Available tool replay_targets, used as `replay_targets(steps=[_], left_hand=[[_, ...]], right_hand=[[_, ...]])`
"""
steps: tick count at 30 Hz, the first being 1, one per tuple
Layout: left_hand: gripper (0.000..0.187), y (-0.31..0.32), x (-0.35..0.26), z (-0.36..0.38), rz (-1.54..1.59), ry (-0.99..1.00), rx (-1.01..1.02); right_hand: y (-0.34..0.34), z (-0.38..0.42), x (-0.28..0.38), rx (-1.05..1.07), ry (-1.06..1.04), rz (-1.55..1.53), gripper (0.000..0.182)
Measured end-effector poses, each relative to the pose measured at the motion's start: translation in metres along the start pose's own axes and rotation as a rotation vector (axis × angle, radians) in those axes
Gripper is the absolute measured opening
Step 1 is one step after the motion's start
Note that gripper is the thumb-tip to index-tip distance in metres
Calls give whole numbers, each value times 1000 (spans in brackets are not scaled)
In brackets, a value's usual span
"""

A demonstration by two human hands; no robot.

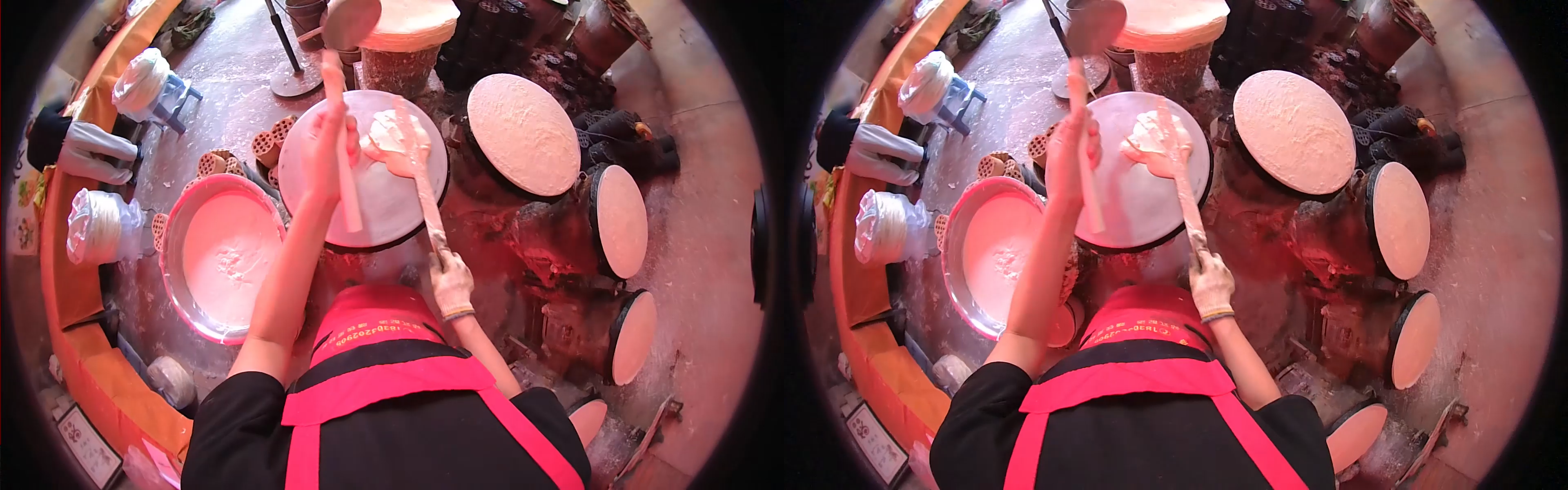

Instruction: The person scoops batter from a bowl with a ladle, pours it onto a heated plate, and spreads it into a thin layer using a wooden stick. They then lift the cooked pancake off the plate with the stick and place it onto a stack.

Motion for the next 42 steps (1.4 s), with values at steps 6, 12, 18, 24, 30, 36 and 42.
replay_targets(steps=[6, 12, 18, 24, 30, 36, 42], left_hand=[[31, -16, -50, 24, -45, -213, 21], [13, -160, -14, 112, -192, -508, -307], [14, -228, -30, 199, -138, -498, -462], [20, -261, -47, 261, -114, -458, -644], [23, -268, -53, 279, -73, -433, -704], [16, -257, -58, 273, -109, -452, -699], [14, -239, -67, 262, -542, -303, -519]], right_hand=[[8, 7, 18, -30, 198, -66, 40], [39, -90, 84, -156, -40, -847, 47], [33, -11, 76, 140, 447, -1321, 44], [71, -3, 114, 28, 513, -1328, 45], [68, -67, 162, 219, 343, -1296, 42], [50, -8, 95, 358, 397, -1217, 41], [58, -34, 99, 259, 374, -1132, 38]])
Point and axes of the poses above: each hand's wrist, its own z-axis away from the middle knuckle, its own y-axis out of the palm, x = y × z, the point moved 9 cm from there along -z, towards the middle knuckle, and after that the axes turned 11 degrees about z, right-handed, at the moved point
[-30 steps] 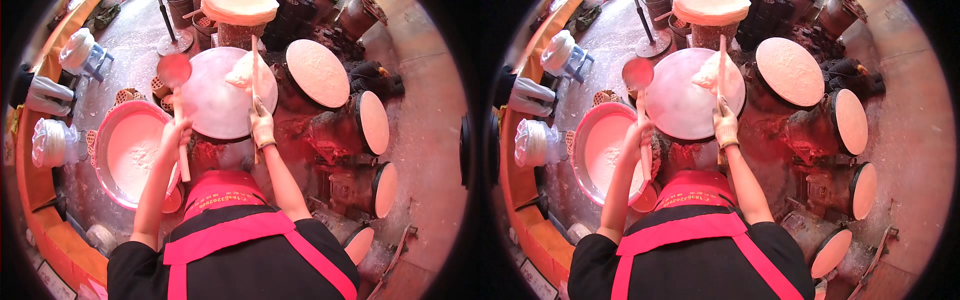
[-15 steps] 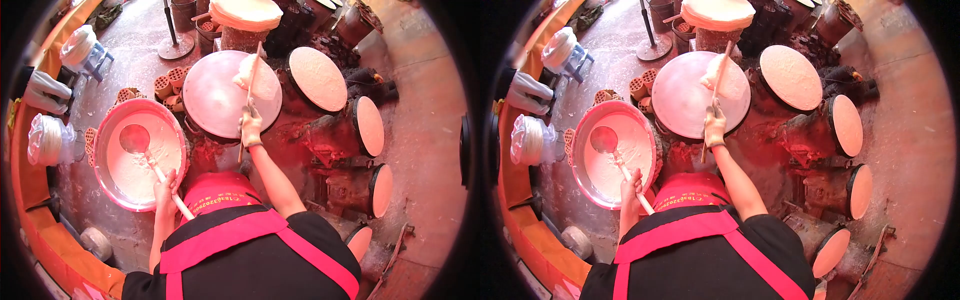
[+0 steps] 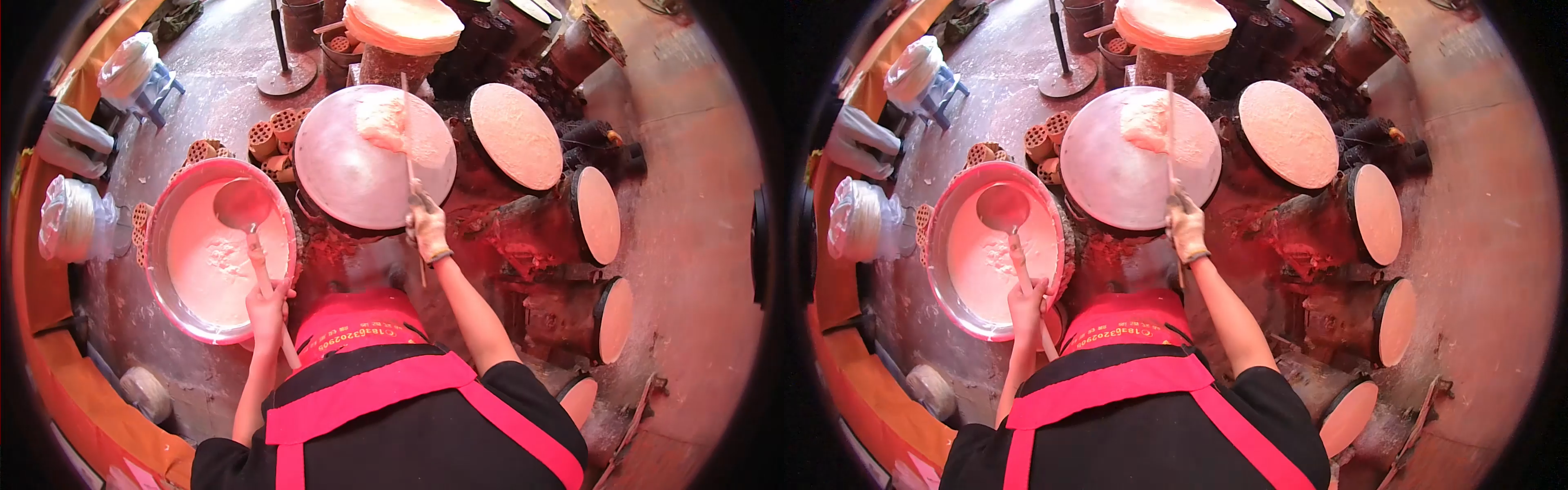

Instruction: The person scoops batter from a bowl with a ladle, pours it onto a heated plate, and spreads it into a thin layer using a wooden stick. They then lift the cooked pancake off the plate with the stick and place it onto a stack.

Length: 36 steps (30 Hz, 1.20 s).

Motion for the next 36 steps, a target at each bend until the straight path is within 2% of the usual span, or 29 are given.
replay_targets(steps=[2, 3, 6, 8, 10, 12, 14, 16, 18, 21, 22, 24, 26, 28, 29, 30, 33, 36], left_hand=[[14, 14, -11, 6, -200, 123, 12], [20, 26, -7, 8, -193, 94, 35], [25, 64, 11, 16, -80, -35, 87], [30, 79, 16, 22, 25, -83, 85], [32, 89, 19, 26, 88, -126, 71], [34, 92, 19, 31, 167, -134, 5], [34, 91, 24, 35, 234, -166, -63], [31, 99, 29, 35, 367, -131, -36], [30, 104, 34, 36, 419, -96, -70], [24, 107, 47, 37, 480, -150, -162], [21, 107, 52, 38, 479, -172, -185], [17, 102, 61, 37, 473, -213, -227], [16, 99, 65, 39, 489, -211, -244], [16, 101, 66, 43, 533, -211, -278], [16, 104, 65, 49, 546, -204, -301], [16, 108, 64, 52, 559, -204, -310], [19, 119, 67, 60, 583, -200, -349], [18, 127, 77, 75, 587, -206, -359]], right_hand=[[29, -8, 16, 66, -3, -53, 40], [41, -13, 25, 106, -28, -28, 39], [46, -4, 28, 269, 96, 96, 41], [24, 5, 38, 392, -32, 125, 43], [-22, 1, 30, 269, 80, 151, 43], [-56, -24, 24, 73, -19, 53, 41], [-67, -43, 28, 35, 8, 56, 40], [-36, -68, 28, 215, -65, 130, 40], [-3, -66, 40, 343, -40, 161, 39], [7, -49, 43, 500, 84, 299, 39], [-1, -40, 50, 567, 20, 333, 38], [-28, -30, 54, 666, 18, 371, 36], [-62, -48, 53, 601, 70, 366, 35], [-80, -76, 64, 390, 86, 392, 38], [-71, -107, 73, 367, -74, 294, 41], [-55, -110, 78, 393, -128, 303, 41], [-1, -89, 71, 623, -62, 360, 41], [-1, -71, 64, 811, -48, 496, 42]])
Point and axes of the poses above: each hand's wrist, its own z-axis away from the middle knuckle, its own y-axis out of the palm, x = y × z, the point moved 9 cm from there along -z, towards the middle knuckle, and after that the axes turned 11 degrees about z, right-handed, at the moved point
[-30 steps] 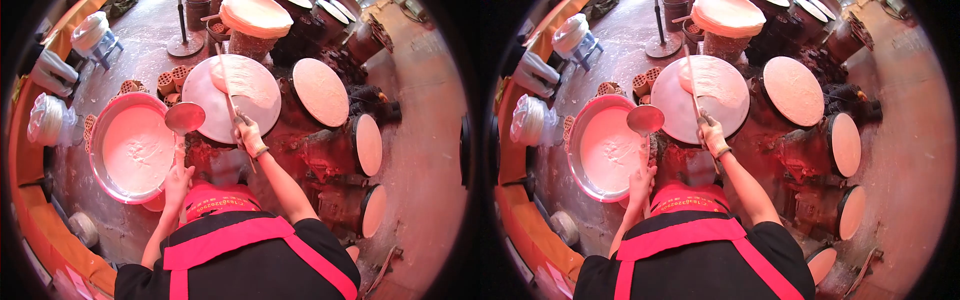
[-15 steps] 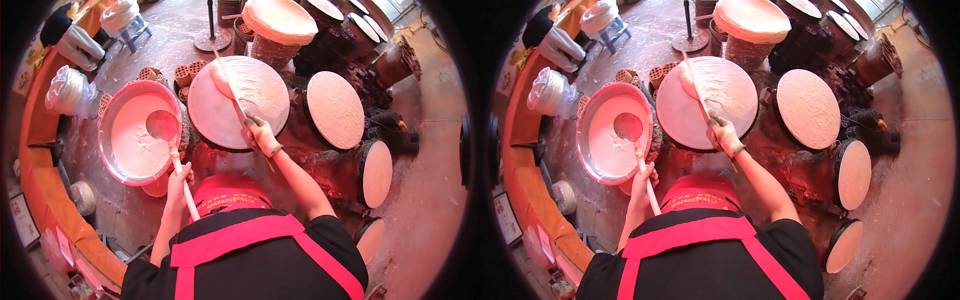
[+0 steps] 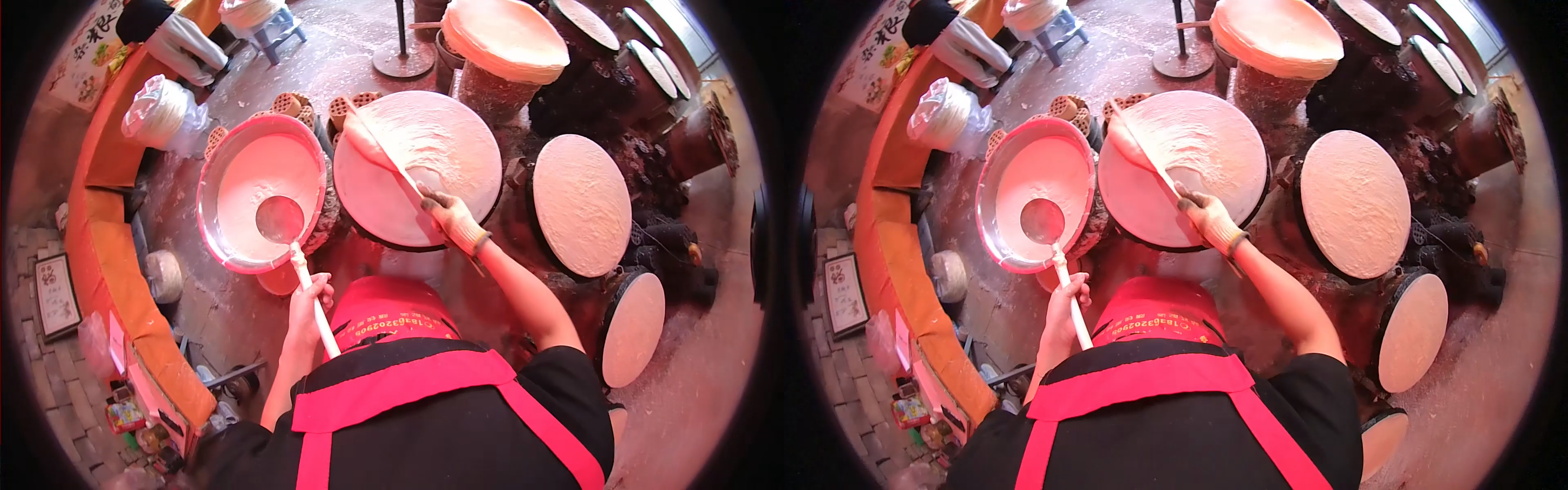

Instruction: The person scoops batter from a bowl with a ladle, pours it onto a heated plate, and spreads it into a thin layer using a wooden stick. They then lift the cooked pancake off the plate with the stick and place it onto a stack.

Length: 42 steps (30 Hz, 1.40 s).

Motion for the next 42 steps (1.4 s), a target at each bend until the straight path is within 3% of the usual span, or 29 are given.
replay_targets(steps=[4, 6, 9, 13, 16, 18, 19, 20, 21, 22, 23, 24, 26, 28, 30, 32, 34, 35, 37, 38, 40, 42], left_hand=[[21, -23, 17, 18, -8, 17, -3], [21, -35, 22, 31, -36, 39, -88], [22, -47, 25, 49, -133, 37, -215], [33, -49, 21, 47, -124, 14, -215], [36, -45, 15, 35, -170, -4, -144], [39, -38, 11, 25, -170, -43, -83], [41, -34, 7, 20, -174, -63, -49], [42, -29, 1, 16, -202, -67, -16], [43, -27, -4, 8, -228, -83, 23], [43, -28, -8, -1, -252, -100, 63], [44, -28, -15, -10, -281, -101, 112], [44, -28, -24, -14, -327, -104, 147], [45, -24, -41, -24, -401, -110, 225], [47, -35, -52, -42, -452, -148, 277], [47, -51, -62, -56, -468, -177, 327], [47, -73, -72, -66, -457, -170, 337], [47, -93, -87, -64, -460, -163, 301], [46, -104, -92, -63, -433, -166, 327], [46, -127, -106, -58, -368, -136, 294], [46, -137, -112, -55, -338, -120, 279], [45, -157, -124, -45, -279, -78, 245], [45, -177, -133, -35, -245, -70, 189]], right_hand=[[-37, 40, -14, 221, 88, 20, 43], [-72, 13, -24, 98, 64, 121, 44], [-84, -25, -2, -102, -57, 26, 46], [-33, 21, -12, 250, 57, 46, 42], [-43, 80, -40, 261, 151, 44, 39], [-61, 88, -72, 137, 174, 39, 39], [-65, 87, -76, -26, 219, -28, 39], [-72, 78, -79, -252, 136, -158, 40], [-68, 65, -87, -327, 92, -272, 41], [-64, 61, -89, -403, 46, -382, 41], [-47, 60, -92, -365, 61, -278, 43], [-21, 82, -76, -223, 144, -276, 45], [13, 119, -77, -60, 75, -118, 48], [36, 164, -102, -97, 99, -117, 50], [65, 205, -136, -174, 136, -308, 53], [106, 209, -137, -276, 38, -464, 69], [155, 166, -103, -332, -46, -728, 68], [176, 135, -65, -360, -148, -683, 67], [211, 55, -36, -437, -113, -626, 58], [228, 21, -6, -466, -36, -605, 62], [247, -67, 15, -565, -117, -605, 44], [251, -125, 41, -659, -215, -633, 39]])
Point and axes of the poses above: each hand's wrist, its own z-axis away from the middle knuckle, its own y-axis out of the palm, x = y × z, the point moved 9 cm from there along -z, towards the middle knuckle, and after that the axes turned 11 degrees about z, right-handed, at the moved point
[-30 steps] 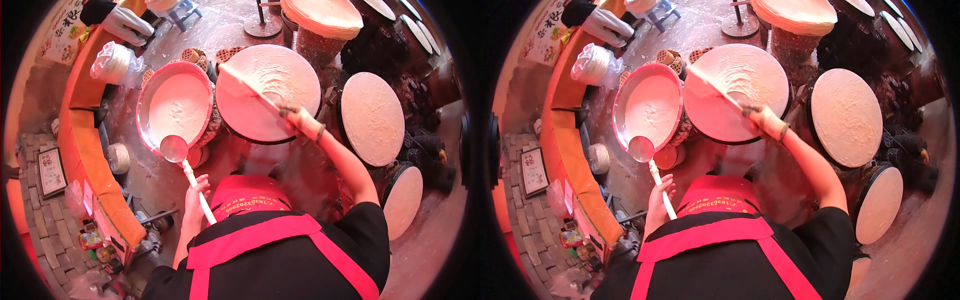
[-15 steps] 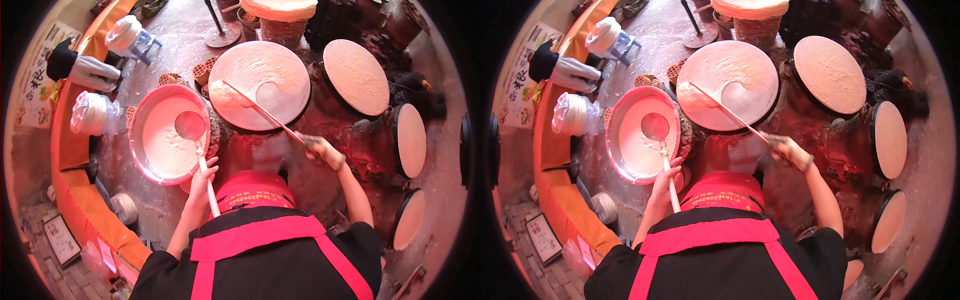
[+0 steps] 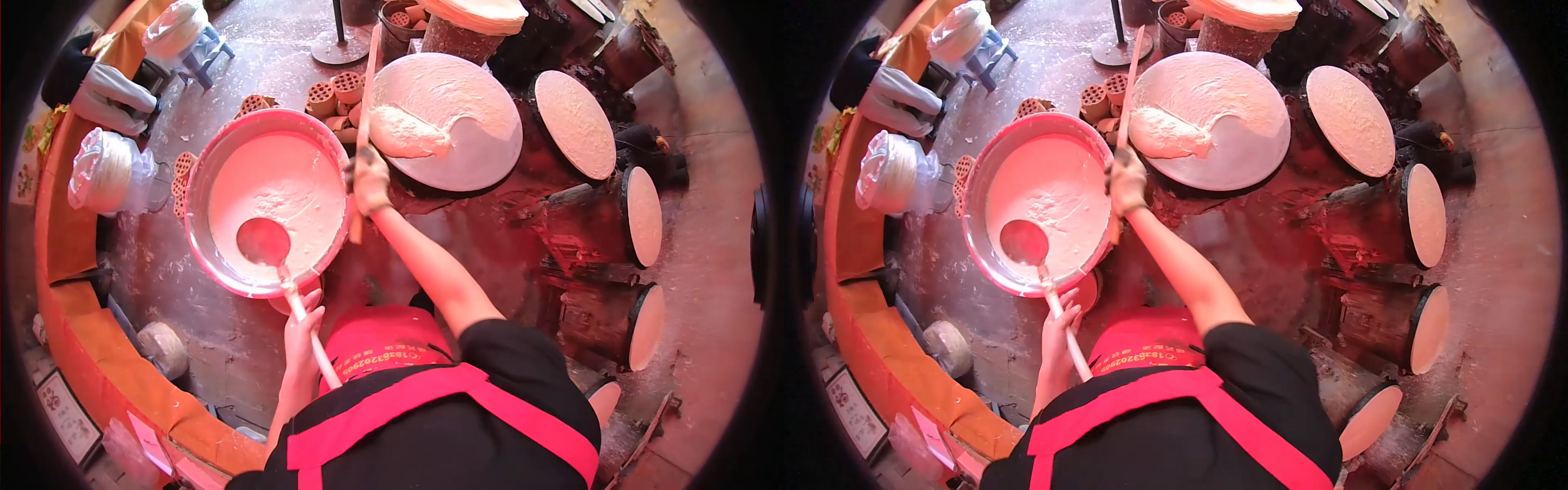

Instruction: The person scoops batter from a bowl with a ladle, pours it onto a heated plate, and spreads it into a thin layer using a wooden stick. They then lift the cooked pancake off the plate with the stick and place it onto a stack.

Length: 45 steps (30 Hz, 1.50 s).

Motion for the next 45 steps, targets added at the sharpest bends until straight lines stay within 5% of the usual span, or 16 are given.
replay_targets(steps=[5, 10, 17, 20, 22, 24, 26, 31, 36, 38, 40, 45], left_hand=[[44, -45, 3, 6, -90, -9, -36], [43, -24, -4, 4, -53, 0, 49], [43, -1, -2, 4, -123, -6, 153], [40, -1, 5, 5, -130, -26, 165], [38, 3, 7, 6, -122, -38, 157], [37, 13, 9, 9, -127, -53, 138], [37, 20, 12, 5, -152, -42, 146], [36, 39, 26, 3, -213, -41, 166], [34, 75, 52, -2, -172, -73, 242], [33, 97, 57, -2, -176, -62, 229], [34, 118, 59, 5, -178, -63, 170], [34, 157, 74, 11, -206, -55, 182]], right_hand=[[-18, -35, -57, -363, -133, 250, 43], [-61, 76, -21, -324, 87, 71, 48], [-173, 82, 1, -402, 161, -101, 33], [-133, 66, 19, -372, 25, -392, 25], [-85, 70, 15, -189, 90, -322, 22], [-68, 82, -10, 40, 100, 67, 47], [-101, 105, -16, 39, 131, 68, 56], [-220, 118, 8, -51, 156, 68, 47], [-195, 85, 36, -108, 133, -250, 41], [-175, 95, 23, 123, 58, 104, 38], [-186, 127, 25, 291, 260, 253, 49], [-318, 92, 50, 133, 155, 355, 53]])
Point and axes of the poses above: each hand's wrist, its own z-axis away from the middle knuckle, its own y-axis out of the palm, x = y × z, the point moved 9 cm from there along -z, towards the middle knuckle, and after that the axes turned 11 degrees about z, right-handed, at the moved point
